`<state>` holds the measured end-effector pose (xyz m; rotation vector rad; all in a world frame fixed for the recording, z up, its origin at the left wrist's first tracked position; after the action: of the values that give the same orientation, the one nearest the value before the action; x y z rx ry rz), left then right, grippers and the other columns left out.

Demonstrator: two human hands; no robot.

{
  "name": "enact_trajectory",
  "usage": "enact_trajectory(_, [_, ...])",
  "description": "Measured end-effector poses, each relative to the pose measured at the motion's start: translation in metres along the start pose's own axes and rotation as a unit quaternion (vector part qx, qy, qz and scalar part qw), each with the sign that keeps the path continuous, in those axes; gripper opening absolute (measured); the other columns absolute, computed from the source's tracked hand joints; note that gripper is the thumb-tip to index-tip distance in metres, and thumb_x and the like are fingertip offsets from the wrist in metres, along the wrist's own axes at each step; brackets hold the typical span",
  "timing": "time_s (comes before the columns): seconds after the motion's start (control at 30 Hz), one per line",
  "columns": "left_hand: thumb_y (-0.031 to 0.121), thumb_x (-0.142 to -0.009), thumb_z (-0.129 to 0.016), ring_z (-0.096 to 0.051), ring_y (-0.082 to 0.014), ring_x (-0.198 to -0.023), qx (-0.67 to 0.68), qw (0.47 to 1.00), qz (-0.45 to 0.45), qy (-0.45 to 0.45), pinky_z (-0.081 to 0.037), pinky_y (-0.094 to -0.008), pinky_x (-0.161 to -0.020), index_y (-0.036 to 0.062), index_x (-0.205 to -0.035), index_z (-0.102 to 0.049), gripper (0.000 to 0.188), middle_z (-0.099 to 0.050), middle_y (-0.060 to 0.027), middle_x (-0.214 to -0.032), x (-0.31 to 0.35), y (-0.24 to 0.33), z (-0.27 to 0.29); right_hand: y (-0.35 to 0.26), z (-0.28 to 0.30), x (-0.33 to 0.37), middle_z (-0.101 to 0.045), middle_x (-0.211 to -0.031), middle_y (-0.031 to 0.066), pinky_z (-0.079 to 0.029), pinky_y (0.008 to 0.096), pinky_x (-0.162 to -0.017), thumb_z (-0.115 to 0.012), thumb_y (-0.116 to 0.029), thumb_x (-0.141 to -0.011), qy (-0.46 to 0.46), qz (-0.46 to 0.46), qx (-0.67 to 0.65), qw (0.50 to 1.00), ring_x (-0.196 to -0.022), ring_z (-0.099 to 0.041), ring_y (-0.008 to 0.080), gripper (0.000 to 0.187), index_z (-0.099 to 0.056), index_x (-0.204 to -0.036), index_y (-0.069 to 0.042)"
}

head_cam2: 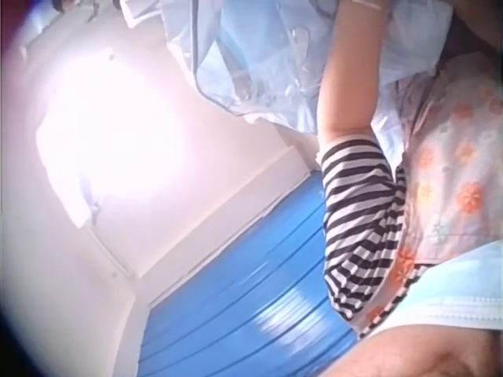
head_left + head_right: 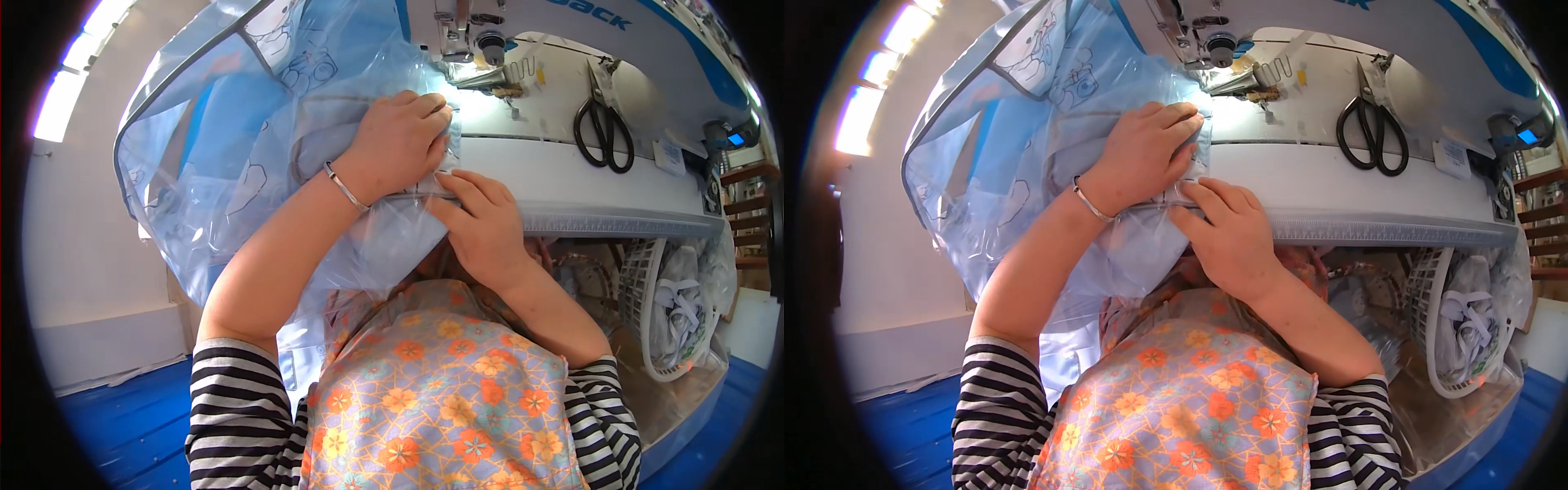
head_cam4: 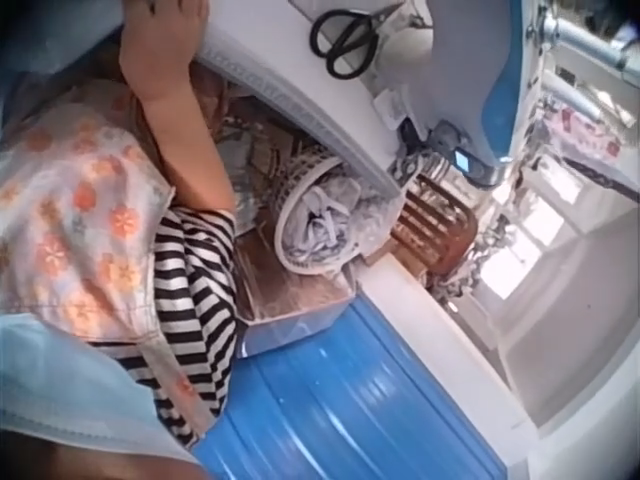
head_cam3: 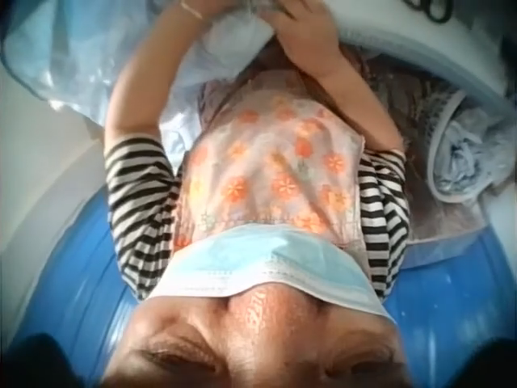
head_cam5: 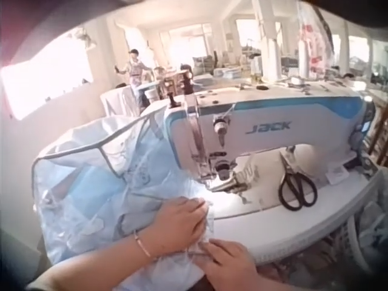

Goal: Sewing and assembling light blue fabric storage bags with transparent plastic windows using an industrial sewing machine.

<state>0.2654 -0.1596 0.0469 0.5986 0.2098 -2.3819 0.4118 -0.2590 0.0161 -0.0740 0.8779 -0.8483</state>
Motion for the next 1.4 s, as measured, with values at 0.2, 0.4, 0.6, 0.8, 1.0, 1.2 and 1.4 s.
enact_trajectory(0.2, [0.017,-0.078,-0.064,-0.06,-0.0228,-0.092,0.025,1.0,-0.017,-0.004,-0.05,-0.0372,-0.075,0.0041,-0.102,-0.065,0.027,-0.063,-0.006,-0.108,-0.004,-0.008,0.002,0.003,0.003,-0.014,-0.064,-0.111,0.0098,-0.049,0.0393,-0.083,-0.06,0.002,-0.064,-0.017,-0.006,-0.02,1.0,-0.103,-0.06,0.0306,0.037,-0.068,-0.098,-0.01])
enact_trajectory(0.4, [0.017,-0.076,-0.064,-0.059,-0.026,-0.092,0.056,0.998,-0.015,0.01,-0.05,-0.0392,-0.077,0.0029,-0.105,-0.063,0.033,-0.062,-0.0088,-0.106,-0.004,-0.017,-0.002,0.013,0.022,-0.023,-0.064,-0.108,0.012,-0.051,0.0325,-0.082,-0.058,0.004,-0.076,-0.132,-0.296,-0.064,0.944,-0.099,-0.062,0.0262,0.04,-0.063,-0.114,-0.007])
enact_trajectory(0.6, [0.015,-0.072,-0.061,-0.059,-0.0285,-0.093,0.065,0.997,0.005,0.031,-0.049,-0.0407,-0.081,0.002,-0.11,-0.061,0.039,-0.06,-0.0111,-0.105,-0.006,-0.021,-0.007,0.041,0.003,-0.049,-0.059,-0.112,0.0162,-0.05,0.0296,-0.09,-0.064,-0.009,-0.086,0.072,-0.465,-0.609,0.639,-0.104,-0.061,0.0221,0.05,-0.044,-0.128,0.008])
enact_trajectory(0.8, [0.014,-0.07,-0.061,-0.06,-0.0278,-0.092,0.082,0.996,0.017,0.025,-0.049,-0.0397,-0.08,0.0026,-0.107,-0.063,0.039,-0.059,-0.0103,-0.101,-0.006,-0.023,-0.007,0.055,-0.016,-0.068,-0.056,-0.114,0.02,-0.048,0.0325,-0.099,-0.061,-0.011,-0.089,0.154,-0.446,-0.661,0.584,-0.11,-0.059,0.0245,0.036,-0.047,-0.116,0.008])
enact_trajectory(1.0, [0.014,-0.069,-0.061,-0.06,-0.0275,-0.09,0.094,0.995,0.029,0.032,-0.05,-0.0396,-0.079,0.0038,-0.102,-0.065,0.034,-0.059,-0.0096,-0.099,-0.006,-0.024,-0.008,0.062,-0.026,-0.069,-0.054,-0.117,0.022,-0.048,0.0334,-0.098,-0.058,-0.008,-0.089,0.191,-0.438,-0.659,0.581,-0.113,-0.057,0.0263,0.038,-0.045,-0.12,0.009])
enact_trajectory(1.2, [0.012,-0.068,-0.062,-0.061,-0.0271,-0.089,0.097,0.994,0.045,0.016,-0.05,-0.0398,-0.077,0.0041,-0.094,-0.065,0.028,-0.058,-0.009,-0.096,-0.009,-0.023,-0.007,0.059,-0.02,-0.074,-0.052,-0.122,0.0228,-0.047,0.0352,-0.1,-0.056,-0.008,-0.088,0.174,-0.434,-0.652,0.598,-0.115,-0.056,0.0276,0.05,-0.038,-0.131,0.011])
enact_trajectory(1.4, [0.01,-0.065,-0.064,-0.061,-0.0257,-0.085,0.056,0.998,0.027,0.015,-0.051,-0.0378,-0.072,0.0029,-0.085,-0.064,0.021,-0.059,-0.0077,-0.09,-0.014,-0.021,-0.008,0.05,-0.014,-0.078,-0.053,-0.122,0.0163,-0.042,0.0324,-0.103,-0.053,-0.007,-0.09,0.149,-0.448,-0.597,0.649,-0.118,-0.052,0.0237,0.042,-0.044,-0.128,0.009])
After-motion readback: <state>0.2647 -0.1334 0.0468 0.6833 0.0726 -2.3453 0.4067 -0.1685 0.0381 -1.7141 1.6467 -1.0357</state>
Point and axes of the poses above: each hand's wrist, its own x-axis away from the middle knuckle, its own z-axis out of the back of the hand, y = z × x, the point moved 2 cm from there along -x, towards the middle knuckle
